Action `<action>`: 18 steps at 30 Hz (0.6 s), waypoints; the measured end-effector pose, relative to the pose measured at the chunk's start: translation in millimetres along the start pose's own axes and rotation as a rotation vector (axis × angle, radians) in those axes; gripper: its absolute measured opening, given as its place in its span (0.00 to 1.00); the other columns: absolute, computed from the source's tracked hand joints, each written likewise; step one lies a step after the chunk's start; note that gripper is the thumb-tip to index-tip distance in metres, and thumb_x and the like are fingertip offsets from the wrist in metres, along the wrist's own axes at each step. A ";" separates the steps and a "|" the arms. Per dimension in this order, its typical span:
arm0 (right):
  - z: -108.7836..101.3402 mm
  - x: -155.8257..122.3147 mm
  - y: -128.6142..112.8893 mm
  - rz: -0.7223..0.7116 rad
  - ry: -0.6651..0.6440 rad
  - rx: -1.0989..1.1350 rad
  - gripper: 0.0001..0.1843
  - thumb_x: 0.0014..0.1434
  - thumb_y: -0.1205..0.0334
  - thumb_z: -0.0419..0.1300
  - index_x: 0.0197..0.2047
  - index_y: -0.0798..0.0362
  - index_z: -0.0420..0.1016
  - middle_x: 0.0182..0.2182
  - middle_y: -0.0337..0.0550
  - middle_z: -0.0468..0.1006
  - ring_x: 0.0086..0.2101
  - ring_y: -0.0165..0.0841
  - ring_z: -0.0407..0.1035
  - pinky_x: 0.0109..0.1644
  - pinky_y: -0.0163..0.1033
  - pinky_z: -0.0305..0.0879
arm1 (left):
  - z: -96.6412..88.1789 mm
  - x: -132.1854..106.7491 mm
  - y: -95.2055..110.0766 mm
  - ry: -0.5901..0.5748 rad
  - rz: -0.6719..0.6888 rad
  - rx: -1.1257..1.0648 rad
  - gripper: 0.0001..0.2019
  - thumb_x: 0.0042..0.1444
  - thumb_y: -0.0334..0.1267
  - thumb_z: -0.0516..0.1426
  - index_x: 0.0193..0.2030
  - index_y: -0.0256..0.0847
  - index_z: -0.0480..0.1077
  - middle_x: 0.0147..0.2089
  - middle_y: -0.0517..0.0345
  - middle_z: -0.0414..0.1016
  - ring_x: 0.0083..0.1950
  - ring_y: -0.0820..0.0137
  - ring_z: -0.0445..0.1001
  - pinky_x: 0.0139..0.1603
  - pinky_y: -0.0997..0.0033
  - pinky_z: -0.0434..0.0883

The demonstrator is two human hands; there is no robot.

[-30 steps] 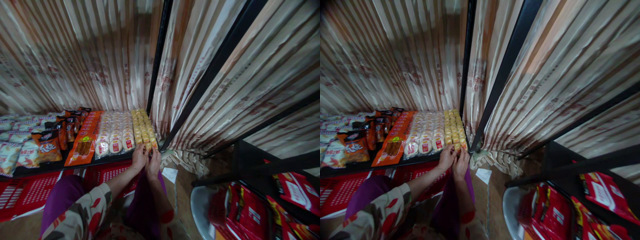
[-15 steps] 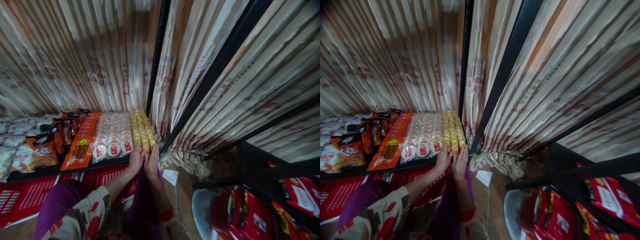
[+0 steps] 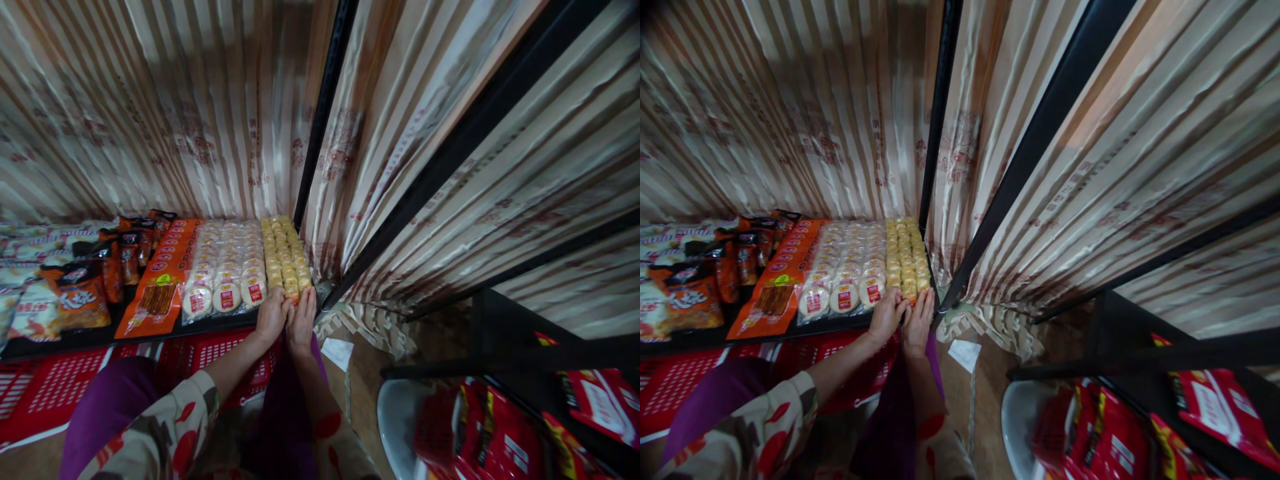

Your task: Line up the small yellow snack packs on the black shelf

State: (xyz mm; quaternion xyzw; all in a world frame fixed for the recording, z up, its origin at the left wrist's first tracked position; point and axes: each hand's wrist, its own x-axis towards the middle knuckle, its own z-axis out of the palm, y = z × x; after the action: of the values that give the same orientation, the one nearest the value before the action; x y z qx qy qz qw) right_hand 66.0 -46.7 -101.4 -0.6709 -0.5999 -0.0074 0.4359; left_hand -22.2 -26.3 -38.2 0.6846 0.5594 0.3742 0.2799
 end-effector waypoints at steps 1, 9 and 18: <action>0.8 0.1 -0.4 0.001 0.007 -0.001 0.31 0.65 0.57 0.41 0.68 0.57 0.38 0.65 0.61 0.44 0.65 0.43 0.38 0.62 0.58 0.51 | 0.2 0.1 -1.3 -0.009 0.008 0.020 0.02 0.55 0.32 0.52 0.34 0.42 0.61 0.30 0.61 0.64 0.33 0.70 0.65 0.37 0.72 0.64; 0.5 0.4 -0.3 0.020 0.042 0.028 0.32 0.64 0.54 0.43 0.67 0.58 0.42 0.64 0.61 0.48 0.64 0.43 0.40 0.62 0.58 0.50 | -0.4 -0.7 -3.8 -0.028 0.057 0.159 0.01 0.57 0.31 0.50 0.35 0.40 0.61 0.33 0.59 0.67 0.35 0.71 0.68 0.39 0.71 0.67; -9.4 -7.4 -4.2 0.071 0.068 0.054 0.34 0.62 0.49 0.47 0.65 0.60 0.48 0.63 0.63 0.50 0.63 0.44 0.44 0.61 0.58 0.49 | -5.5 -10.5 -7.6 -0.053 0.162 0.320 0.04 0.60 0.33 0.49 0.37 0.39 0.64 0.36 0.57 0.70 0.39 0.70 0.70 0.40 0.73 0.67</action>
State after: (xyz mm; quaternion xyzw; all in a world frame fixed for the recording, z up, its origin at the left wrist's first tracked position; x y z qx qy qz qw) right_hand 65.3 -58.7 -97.1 -0.6790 -0.5605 0.0013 0.4741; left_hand -31.9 -35.2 -43.3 0.7728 0.5473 0.2836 0.1511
